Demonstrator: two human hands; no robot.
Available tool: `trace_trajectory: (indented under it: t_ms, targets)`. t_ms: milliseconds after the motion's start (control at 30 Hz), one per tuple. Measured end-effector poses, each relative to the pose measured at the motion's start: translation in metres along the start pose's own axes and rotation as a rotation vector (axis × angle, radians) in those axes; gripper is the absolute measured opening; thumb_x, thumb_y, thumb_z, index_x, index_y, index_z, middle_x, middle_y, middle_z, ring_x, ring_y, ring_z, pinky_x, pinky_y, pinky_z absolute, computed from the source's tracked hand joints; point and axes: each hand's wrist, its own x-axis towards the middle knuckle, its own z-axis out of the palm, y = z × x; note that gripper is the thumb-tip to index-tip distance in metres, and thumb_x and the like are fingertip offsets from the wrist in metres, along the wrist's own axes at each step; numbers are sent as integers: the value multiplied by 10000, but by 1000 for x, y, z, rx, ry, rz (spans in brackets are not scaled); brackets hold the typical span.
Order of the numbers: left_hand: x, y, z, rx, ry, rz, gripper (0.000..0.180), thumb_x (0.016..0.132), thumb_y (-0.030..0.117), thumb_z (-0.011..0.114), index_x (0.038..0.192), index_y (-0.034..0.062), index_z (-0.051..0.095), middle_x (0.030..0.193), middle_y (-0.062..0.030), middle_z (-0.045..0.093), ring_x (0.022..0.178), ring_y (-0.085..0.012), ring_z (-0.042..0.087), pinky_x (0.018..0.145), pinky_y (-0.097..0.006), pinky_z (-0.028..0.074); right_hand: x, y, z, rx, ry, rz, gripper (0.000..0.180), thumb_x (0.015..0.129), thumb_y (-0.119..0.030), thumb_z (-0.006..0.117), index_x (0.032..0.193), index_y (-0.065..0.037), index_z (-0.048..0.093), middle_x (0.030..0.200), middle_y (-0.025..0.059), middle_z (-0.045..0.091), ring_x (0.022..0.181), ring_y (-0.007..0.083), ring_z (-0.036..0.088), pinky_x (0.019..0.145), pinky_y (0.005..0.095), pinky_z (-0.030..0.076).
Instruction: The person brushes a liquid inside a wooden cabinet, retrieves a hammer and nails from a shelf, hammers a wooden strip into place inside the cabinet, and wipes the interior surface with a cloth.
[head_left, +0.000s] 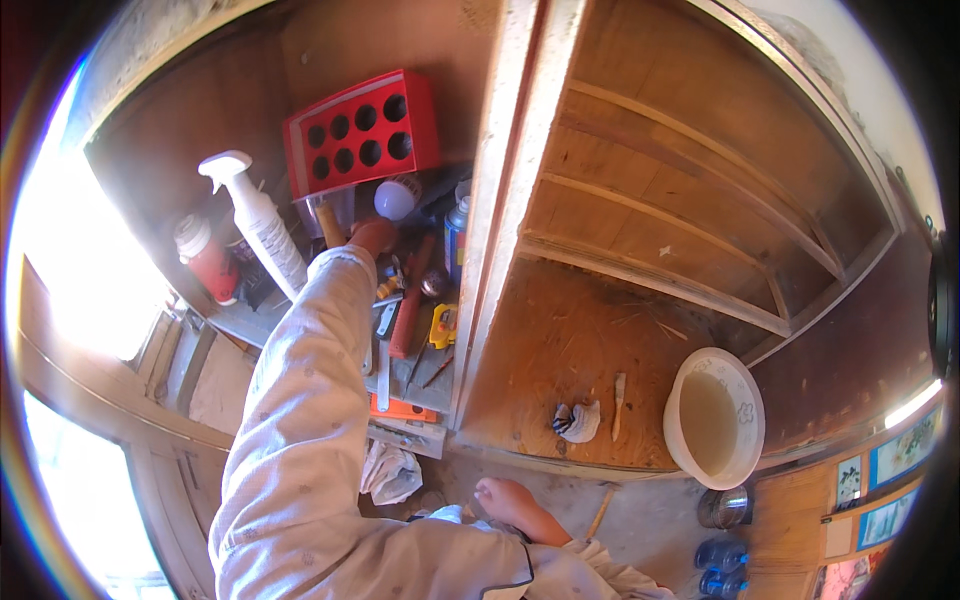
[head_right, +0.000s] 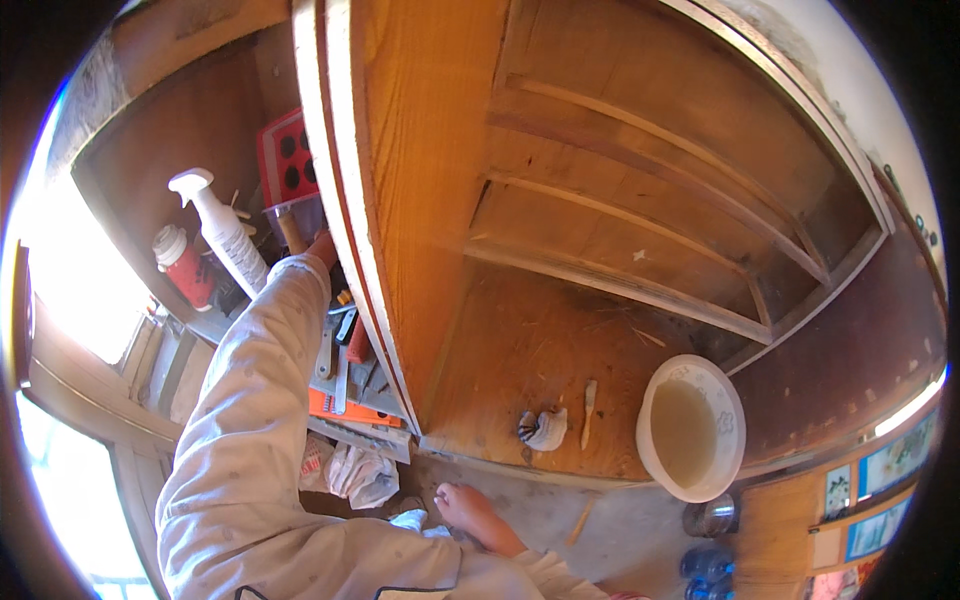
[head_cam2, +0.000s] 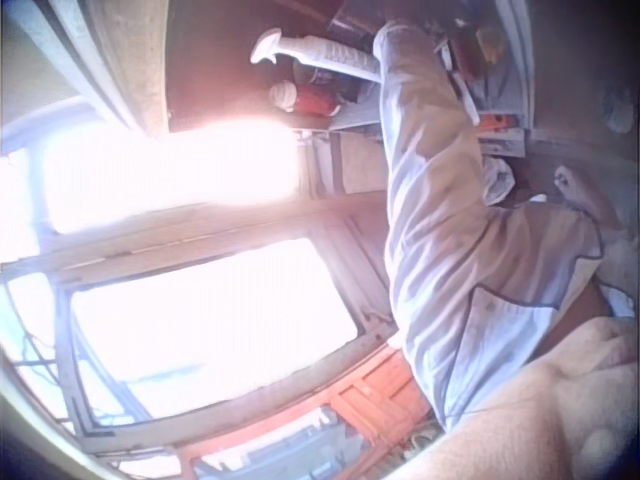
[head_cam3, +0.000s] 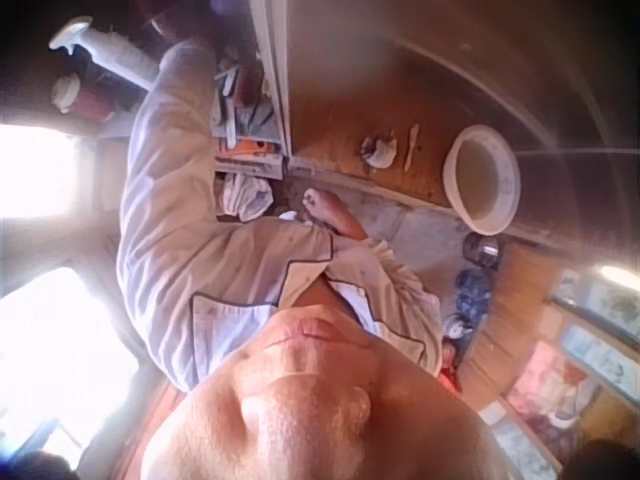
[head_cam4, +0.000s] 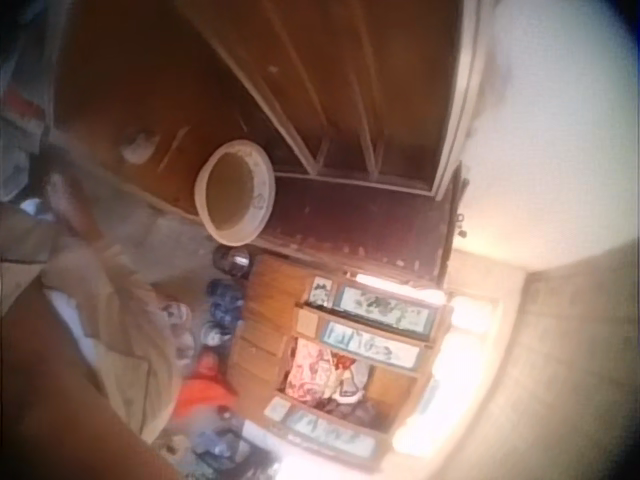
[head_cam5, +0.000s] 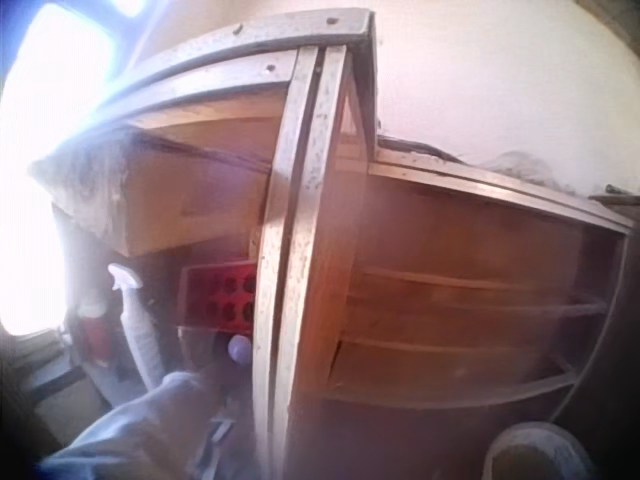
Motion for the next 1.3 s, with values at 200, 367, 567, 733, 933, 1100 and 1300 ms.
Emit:
trace_trajectory:
  t_ms: [200, 367, 567, 733, 933, 1100, 1300]
  targets:
    - [-24, 12, -13, -48, -30, 3, 454, 790, 259, 650, 1219, 128, 585, 1297, -101, 534, 1204, -260, 506, 948, -447, 405, 2, 8, 7, -1, 35, -25, 269, 833, -289, 573, 1003, -86, 623, 921, 133, 670, 866, 315, 635, 746, 409, 497]
    - [-1, 7, 1, 10, 4, -16, 434, 786, 252, 653, 1200, 138, 598, 1279, -82, 551, 1192, -258, 517, 942, -430, 412, 3, 8, 12, 1, 47, -28, 267, 831, -291, 578, 999, -89, 622, 918, 137, 671, 863, 317, 638, 743, 410, 499]
    - [12, 2, 8, 44, 25, 39, 359, 760, 225, 688, 1104, 130, 654, 1192, -78, 609, 1133, -261, 563, 903, -433, 441, -2, 10, 13, 22, 57, -24, 259, 833, -280, 581, 994, -81, 617, 907, 145, 671, 857, 321, 639, 740, 407, 501]
    - [5, -10, 9, -89, 67, 106, 246, 813, 284, 620, 970, 111, 698, 1041, -93, 668, 994, -213, 633, 807, -378, 498, 0, 4, 16, -1, 29, -3, 271, 837, -271, 580, 1011, -66, 611, 938, 160, 664, 879, 321, 636, 748, 401, 498]
    - [-21, 10, 4, -178, 285, 3, 313, 790, 269, 629, 1053, 108, 678, 1122, -114, 642, 1035, -289, 618, 856, -434, 476, -7, 1, 12, 39, -22, 79, 294, 838, -280, 580, 1034, -65, 618, 952, 157, 663, 889, 314, 635, 761, 396, 496]
    - [30, -9, 27, -159, 249, 24, 329, 816, 266, 581, 1073, 76, 660, 1132, -138, 632, 1032, -308, 617, 846, -435, 483, -8, 11, 20, 0, 36, 51, 270, 829, -310, 586, 981, -91, 627, 896, 123, 673, 852, 317, 637, 732, 417, 502]
    - [21, 2, 15, -70, 255, 104, 322, 808, 224, 579, 1076, 61, 649, 1126, -145, 630, 1030, -307, 617, 844, -421, 488, -13, 6, 18, -6, 54, 60, 242, 828, -281, 590, 961, -83, 626, 895, 136, 667, 836, 329, 632, 735, 421, 501]
